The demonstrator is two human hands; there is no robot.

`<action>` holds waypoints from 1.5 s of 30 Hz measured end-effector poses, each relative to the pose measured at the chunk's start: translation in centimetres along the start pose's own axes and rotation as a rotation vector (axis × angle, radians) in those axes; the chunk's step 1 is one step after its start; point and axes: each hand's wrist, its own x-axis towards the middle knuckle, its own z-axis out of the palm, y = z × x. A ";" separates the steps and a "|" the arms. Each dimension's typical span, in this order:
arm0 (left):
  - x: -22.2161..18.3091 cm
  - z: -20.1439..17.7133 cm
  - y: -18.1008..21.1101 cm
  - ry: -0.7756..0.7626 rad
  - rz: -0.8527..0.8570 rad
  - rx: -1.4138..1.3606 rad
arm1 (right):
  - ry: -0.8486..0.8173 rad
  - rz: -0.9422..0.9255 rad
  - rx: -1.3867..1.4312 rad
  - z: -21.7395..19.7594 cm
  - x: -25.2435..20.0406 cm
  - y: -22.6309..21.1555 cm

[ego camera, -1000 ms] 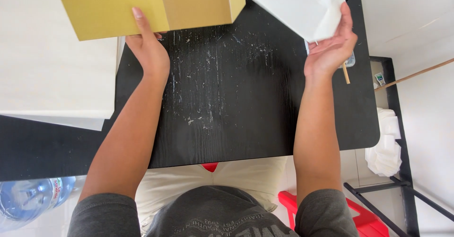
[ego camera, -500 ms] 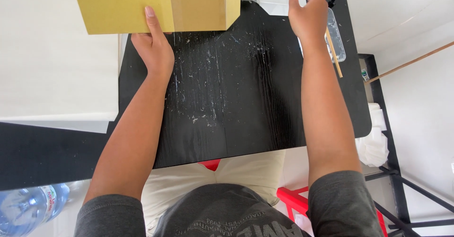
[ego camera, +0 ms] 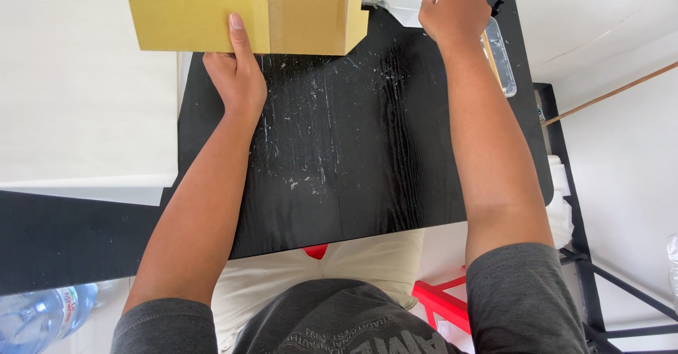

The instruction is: The person is applying glue to paper sheets and folding them to assemble paper bags.

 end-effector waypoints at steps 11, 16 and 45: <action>0.0 0.0 0.3 -0.020 -0.046 0.004 | 0.200 -0.235 -0.037 1.2 0.6 -0.6; 0.0 -0.1 0.5 -0.016 -0.032 -0.021 | 0.021 -0.270 -0.077 2.5 0.1 -1.6; -0.1 0.2 0.6 -0.025 -0.084 -0.020 | 0.228 -0.003 0.030 -4.1 -2.0 3.1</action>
